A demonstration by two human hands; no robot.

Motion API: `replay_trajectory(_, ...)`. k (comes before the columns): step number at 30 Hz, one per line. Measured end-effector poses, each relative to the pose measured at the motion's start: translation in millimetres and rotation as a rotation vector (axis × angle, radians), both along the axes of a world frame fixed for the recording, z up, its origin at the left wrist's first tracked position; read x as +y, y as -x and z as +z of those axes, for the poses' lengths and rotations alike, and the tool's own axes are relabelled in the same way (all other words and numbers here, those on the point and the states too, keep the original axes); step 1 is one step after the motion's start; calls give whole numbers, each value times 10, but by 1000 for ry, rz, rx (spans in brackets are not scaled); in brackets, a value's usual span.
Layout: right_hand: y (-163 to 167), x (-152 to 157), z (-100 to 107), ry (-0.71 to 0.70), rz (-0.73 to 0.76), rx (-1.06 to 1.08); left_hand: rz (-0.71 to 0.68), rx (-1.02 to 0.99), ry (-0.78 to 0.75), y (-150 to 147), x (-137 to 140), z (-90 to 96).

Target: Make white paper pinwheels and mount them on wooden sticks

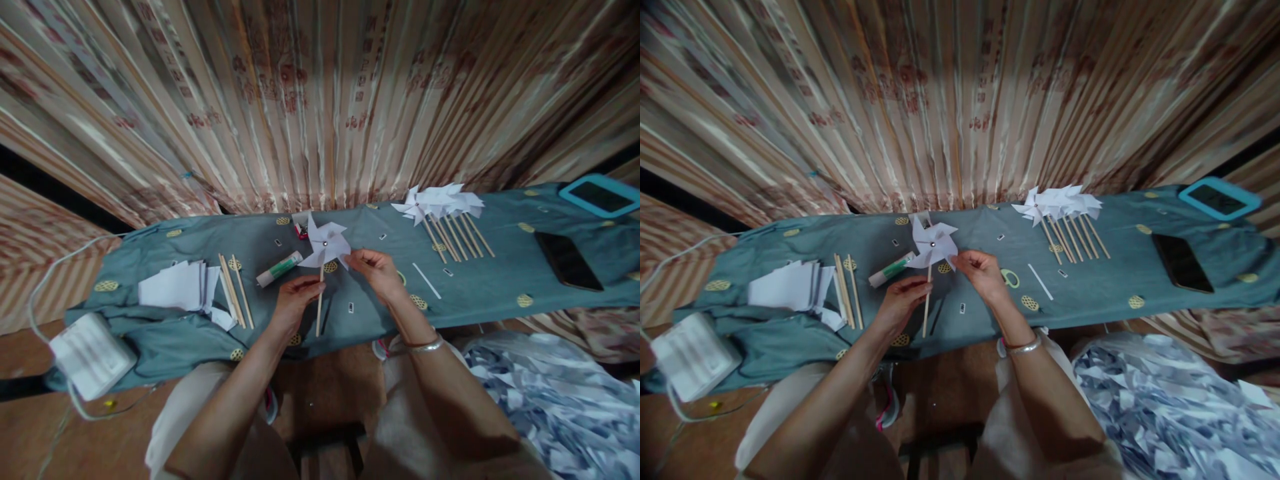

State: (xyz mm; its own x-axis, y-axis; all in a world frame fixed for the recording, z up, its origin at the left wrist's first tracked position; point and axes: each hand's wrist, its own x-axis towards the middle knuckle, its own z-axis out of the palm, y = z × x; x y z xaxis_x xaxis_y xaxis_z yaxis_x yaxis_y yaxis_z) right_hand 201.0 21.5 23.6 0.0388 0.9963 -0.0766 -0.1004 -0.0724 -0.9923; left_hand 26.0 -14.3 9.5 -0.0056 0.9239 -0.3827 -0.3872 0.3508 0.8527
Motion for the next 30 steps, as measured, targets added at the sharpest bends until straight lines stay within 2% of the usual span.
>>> replay_trajectory(13, 136, -103, 90, 45, 109, 33, 27, -18, 0, -9, 2, -9)
replay_trajectory(30, 237, -108, -65, 0, 162, -16, 7, -20, -12, -12, -7, -11)
